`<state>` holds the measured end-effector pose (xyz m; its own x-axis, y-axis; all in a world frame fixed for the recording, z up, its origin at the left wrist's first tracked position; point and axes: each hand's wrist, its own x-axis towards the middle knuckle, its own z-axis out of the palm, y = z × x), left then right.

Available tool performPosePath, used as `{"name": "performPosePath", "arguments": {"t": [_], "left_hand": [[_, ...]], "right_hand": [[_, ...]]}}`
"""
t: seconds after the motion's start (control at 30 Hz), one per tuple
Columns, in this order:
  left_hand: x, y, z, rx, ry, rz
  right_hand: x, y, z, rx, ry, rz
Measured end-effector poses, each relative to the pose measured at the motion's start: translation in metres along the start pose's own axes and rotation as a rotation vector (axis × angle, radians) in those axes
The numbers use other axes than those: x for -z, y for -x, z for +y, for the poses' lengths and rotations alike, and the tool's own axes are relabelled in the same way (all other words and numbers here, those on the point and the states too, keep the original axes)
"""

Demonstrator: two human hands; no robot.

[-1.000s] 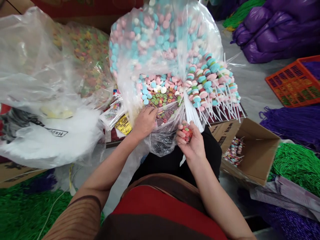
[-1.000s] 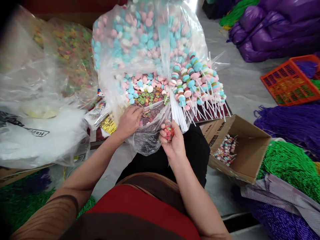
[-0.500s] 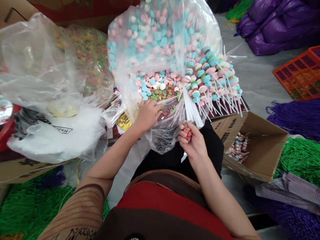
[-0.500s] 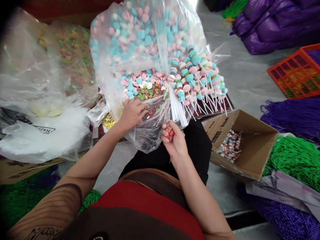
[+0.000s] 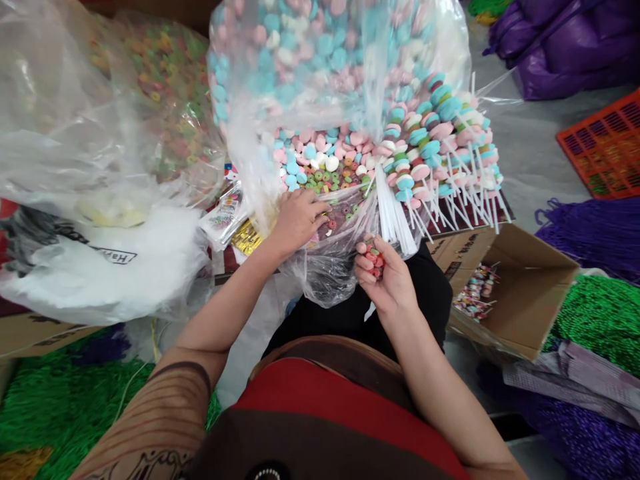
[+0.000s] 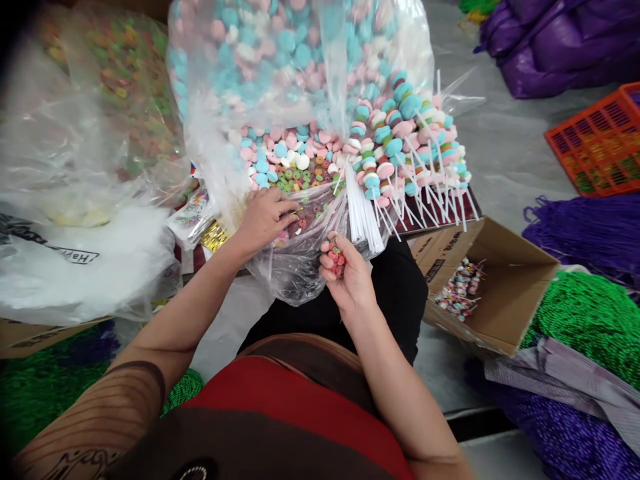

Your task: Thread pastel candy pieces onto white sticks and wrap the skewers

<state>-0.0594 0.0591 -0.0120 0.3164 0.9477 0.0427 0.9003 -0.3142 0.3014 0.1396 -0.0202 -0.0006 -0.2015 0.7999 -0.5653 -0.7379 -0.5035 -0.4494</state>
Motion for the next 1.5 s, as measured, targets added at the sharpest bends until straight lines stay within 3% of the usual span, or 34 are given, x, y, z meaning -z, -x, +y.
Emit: {"name": "performPosePath", "arguments": {"t": [0.3,0.63,0.77,0.97,1.2,1.3,1.5], "left_hand": [[-0.006,0.001,0.001,0.024,0.063,0.05],[0.001,0.001,0.007,0.052,0.009,0.019],[0.001,0.002,0.026,-0.049,-0.001,0.069],[-0.015,0.008,0.057,-0.213,0.004,-0.004],[-0.028,0.021,0.059,-0.317,-0.046,0.069],[-0.026,0.018,0.056,-0.302,-0.062,0.064],[-0.006,0.004,0.037,-0.123,-0.081,0.081]], "right_hand": [[0.0,-0.002,0.002,-0.001,0.037,-0.002],[-0.001,0.0,0.003,-0.003,0.028,0.012],[-0.001,0.003,0.0,0.02,0.021,0.006],[-0.002,0.006,-0.017,0.081,0.009,0.002],[-0.011,-0.02,-0.029,0.107,-0.016,0.002],[-0.012,-0.03,-0.024,0.125,-0.02,0.07],[-0.014,-0.032,-0.018,0.16,-0.017,0.118]]}}
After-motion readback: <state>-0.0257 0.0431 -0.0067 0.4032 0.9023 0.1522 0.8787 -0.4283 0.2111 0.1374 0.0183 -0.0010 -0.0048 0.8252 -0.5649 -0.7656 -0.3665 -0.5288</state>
